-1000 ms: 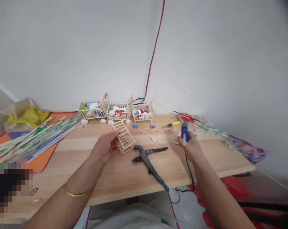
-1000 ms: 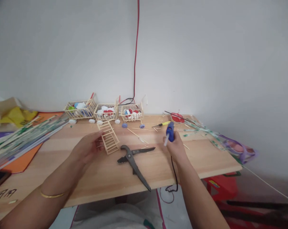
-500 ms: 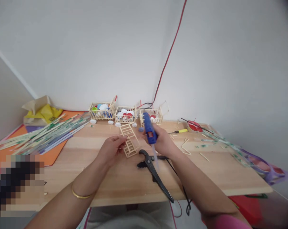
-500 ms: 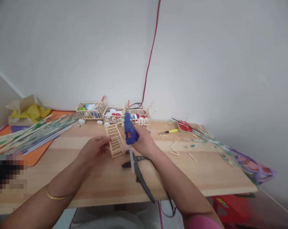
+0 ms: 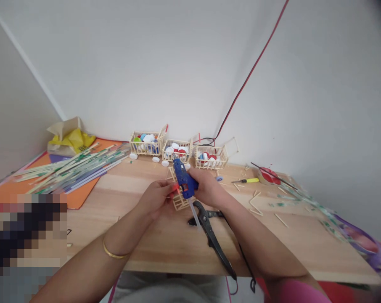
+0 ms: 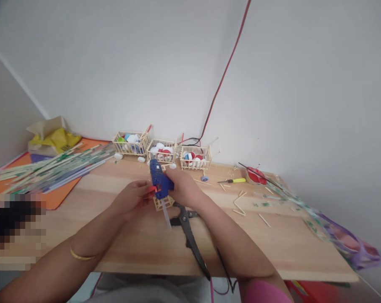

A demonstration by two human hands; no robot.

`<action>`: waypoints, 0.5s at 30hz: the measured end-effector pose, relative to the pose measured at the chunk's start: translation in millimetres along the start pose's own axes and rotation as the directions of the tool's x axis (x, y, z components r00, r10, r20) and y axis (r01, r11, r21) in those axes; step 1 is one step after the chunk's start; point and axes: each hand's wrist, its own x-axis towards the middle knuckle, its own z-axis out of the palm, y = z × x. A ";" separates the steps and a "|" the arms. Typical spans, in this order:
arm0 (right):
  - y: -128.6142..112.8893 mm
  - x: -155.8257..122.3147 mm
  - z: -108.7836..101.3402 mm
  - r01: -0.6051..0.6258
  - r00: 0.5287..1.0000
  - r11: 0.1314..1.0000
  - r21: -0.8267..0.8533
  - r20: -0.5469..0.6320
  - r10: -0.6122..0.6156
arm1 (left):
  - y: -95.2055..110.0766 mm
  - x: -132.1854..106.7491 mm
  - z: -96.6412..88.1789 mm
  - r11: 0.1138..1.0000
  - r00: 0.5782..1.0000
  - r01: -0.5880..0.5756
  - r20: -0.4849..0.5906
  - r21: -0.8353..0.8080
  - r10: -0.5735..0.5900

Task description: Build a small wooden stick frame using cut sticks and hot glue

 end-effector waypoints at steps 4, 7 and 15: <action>3.7 -0.3 0.7 0.020 1.000 0.999 0.033 0.022 -0.021 | -0.9 0.5 -1.0 1.000 1.000 0.002 0.010 -0.003 -0.002; 4.1 -0.8 0.2 0.034 0.999 0.998 0.045 0.024 -0.035 | -0.8 0.2 -1.2 1.000 1.000 0.007 0.017 -0.007 -0.007; 6.2 -1.4 0.5 0.052 0.998 0.997 0.050 0.041 -0.055 | -0.3 0.3 -0.4 0.999 0.999 0.032 0.021 -0.026 -0.031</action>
